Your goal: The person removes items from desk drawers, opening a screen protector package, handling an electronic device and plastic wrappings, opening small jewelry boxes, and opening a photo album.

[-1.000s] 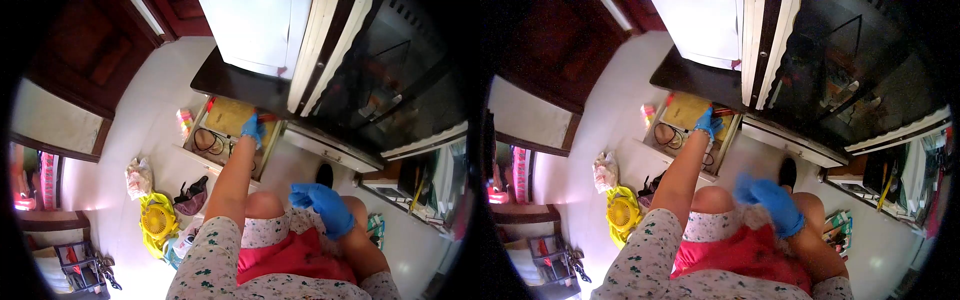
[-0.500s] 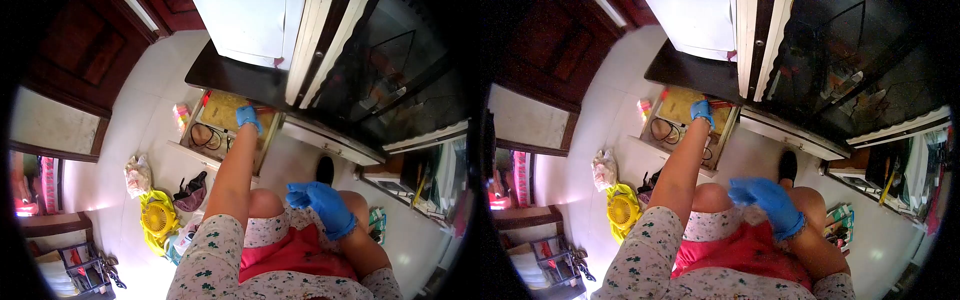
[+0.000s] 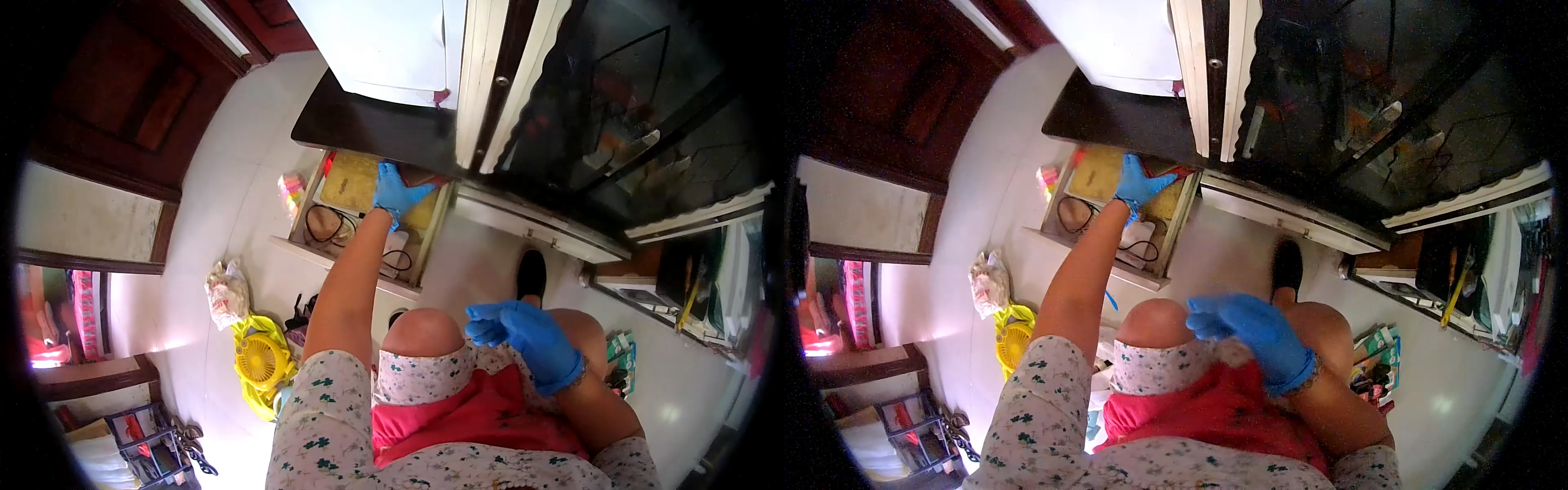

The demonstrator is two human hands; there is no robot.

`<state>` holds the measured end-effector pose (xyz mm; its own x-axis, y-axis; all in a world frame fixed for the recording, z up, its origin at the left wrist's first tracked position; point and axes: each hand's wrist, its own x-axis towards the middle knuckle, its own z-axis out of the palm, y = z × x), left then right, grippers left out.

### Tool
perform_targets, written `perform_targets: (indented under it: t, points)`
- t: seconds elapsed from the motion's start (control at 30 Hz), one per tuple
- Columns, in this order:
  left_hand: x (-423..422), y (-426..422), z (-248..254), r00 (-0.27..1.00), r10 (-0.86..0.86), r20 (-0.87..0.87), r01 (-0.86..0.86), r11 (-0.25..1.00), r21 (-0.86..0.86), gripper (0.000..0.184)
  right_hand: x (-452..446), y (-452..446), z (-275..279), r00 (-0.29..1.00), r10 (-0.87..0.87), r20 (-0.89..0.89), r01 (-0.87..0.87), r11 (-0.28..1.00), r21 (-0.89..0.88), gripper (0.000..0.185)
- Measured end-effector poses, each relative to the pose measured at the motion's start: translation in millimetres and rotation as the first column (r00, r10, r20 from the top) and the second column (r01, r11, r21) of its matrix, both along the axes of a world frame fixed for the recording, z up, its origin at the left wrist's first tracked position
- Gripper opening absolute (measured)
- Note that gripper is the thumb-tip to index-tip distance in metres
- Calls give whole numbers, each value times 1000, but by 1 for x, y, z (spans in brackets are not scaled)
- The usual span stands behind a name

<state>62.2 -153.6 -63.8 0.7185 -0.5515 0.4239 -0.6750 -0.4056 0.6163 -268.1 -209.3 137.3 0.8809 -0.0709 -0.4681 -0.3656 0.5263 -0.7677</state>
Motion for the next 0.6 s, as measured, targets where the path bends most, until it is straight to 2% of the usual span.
perform_targets:
  t: [0.03, 0.07, 0.1, 0.17, 0.2, 0.27, 0.3, 0.37, 0.4, 0.47, 0.53, 0.6]
  points:
    - [10, -5, -9, 973, -101, -207, 83, 992, -93, 88, 1, 0, 1, 999, 0, 36, 1, 1000, -27, 43]
    - [16, -9, -16, 895, -216, -390, 145, 968, -203, 102, 1, -1, 0, 999, -2, 37, 3, 1000, -31, 43]
    - [18, -13, -23, 895, -220, -389, 148, 967, -205, 102, 1, -3, -3, 998, 16, 54, -15, 1000, -25, 43]
    - [17, -19, -34, 784, -140, -604, -5, 973, -232, 100, 0, -3, -4, 997, 29, 71, -28, 999, -18, 44]
    - [16, -19, -40, 784, -142, -604, -1, 973, -230, 100, -1, -2, -5, 997, 18, 70, -17, 1000, -16, 44]
    - [6, -10, -45, 472, -252, -845, -245, 883, -401, 82, -2, 0, -8, 998, 7, 66, -7, 1000, -6, 45]
    - [2, -6, -48, 469, -247, -848, -248, 884, -395, 82, -2, 1, -9, 998, 10, 65, -11, 1000, 7, 43]
    - [-9, -3, -34, 85, -331, -940, -403, 851, -336, 63, 0, 3, -9, 998, 15, 63, -16, 1000, 18, 42]
    - [-15, -2, -33, 84, -331, -940, -406, 850, -336, 63, 2, 4, -6, 999, 26, 44, -25, 999, -24, 40]
    - [-25, 0, -40, 157, -294, -943, -453, 826, -334, 51, 6, 3, -3, 999, 39, 28, -37, 997, -72, 37]
    - [-34, 22, -30, 167, -298, -940, -451, 825, -342, 51, 11, 3, -4, 999, 21, -49, -26, 993, -111, 35]
    - [-51, 53, 8, 79, -326, -942, -413, 849, -328, 51, 8, 3, -17, 1000, -20, 5, 21, 996, -92, 35]
